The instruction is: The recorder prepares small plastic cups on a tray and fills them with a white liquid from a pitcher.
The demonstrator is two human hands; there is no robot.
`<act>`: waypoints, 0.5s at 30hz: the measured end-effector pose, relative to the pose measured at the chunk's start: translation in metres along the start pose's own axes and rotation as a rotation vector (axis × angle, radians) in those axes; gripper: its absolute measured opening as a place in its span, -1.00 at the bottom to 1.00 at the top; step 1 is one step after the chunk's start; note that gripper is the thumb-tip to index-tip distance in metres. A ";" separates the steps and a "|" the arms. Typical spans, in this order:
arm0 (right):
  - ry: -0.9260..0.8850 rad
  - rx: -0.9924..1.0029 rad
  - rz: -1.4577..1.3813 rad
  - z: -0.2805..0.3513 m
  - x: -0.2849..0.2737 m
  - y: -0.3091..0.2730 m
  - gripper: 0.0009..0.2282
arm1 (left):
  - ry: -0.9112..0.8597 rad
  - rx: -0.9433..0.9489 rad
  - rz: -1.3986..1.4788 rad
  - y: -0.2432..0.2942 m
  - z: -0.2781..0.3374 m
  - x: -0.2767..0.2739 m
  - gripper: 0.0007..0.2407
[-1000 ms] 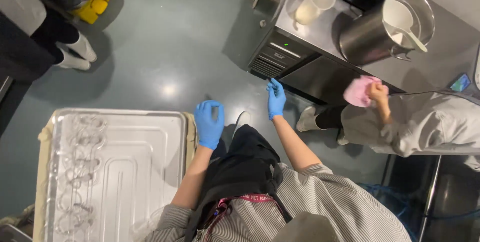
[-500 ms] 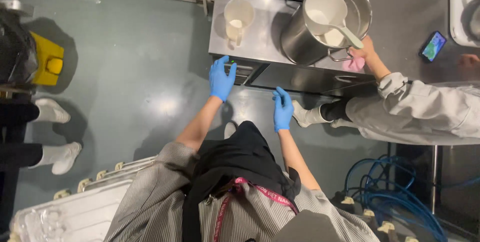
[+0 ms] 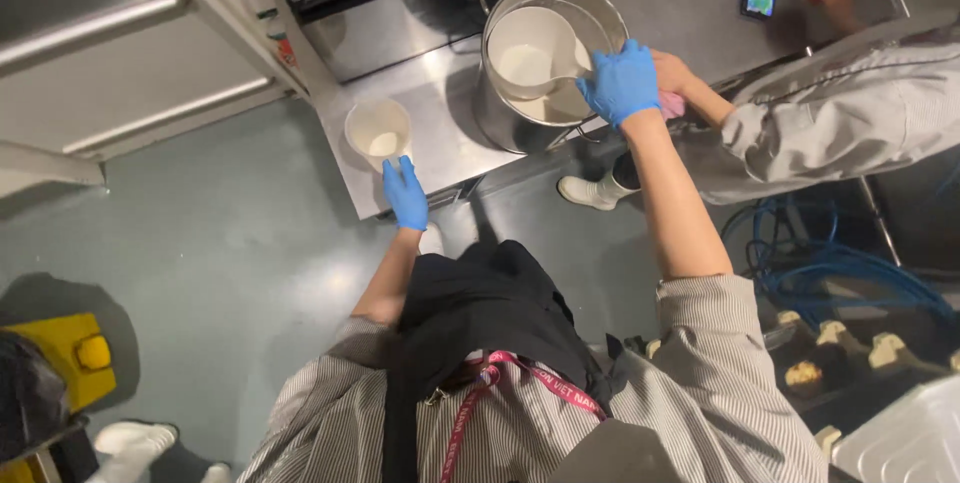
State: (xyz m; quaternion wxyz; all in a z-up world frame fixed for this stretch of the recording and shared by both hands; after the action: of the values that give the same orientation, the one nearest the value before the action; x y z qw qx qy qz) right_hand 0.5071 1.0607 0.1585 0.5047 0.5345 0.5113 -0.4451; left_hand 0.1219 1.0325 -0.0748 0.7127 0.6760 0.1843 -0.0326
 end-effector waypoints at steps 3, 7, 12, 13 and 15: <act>-0.169 0.016 0.022 -0.009 0.026 0.010 -0.68 | -0.021 0.132 0.093 -0.003 -0.009 -0.010 -0.67; -0.249 0.098 -0.203 0.002 0.004 0.003 -0.72 | -0.198 0.147 -0.003 0.065 -0.010 -0.042 -0.75; -0.162 0.194 -0.141 0.022 -0.025 -0.018 -0.75 | -0.385 0.214 0.209 0.150 -0.021 -0.058 -0.79; -0.121 0.190 -0.082 0.024 -0.028 -0.021 -0.76 | -0.393 0.269 0.241 0.169 -0.024 -0.060 -0.82; -0.121 0.194 -0.027 0.037 -0.005 -0.028 -0.79 | -0.425 0.248 0.217 0.181 -0.023 -0.064 -0.83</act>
State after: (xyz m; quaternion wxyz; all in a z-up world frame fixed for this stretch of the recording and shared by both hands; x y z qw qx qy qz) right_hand 0.4807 1.0223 0.1571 0.4745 0.5460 0.4418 -0.5306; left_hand 0.1107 1.0570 0.1165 0.6464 0.7521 -0.0483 -0.1193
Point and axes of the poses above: each hand's wrist, its own z-axis away from the middle knuckle, its own x-axis out of the palm, y = z × x, the point moved 2 cm from there along -z, towards the middle knuckle, and after that the axes turned 3 degrees about -y, right-handed, at the moved point
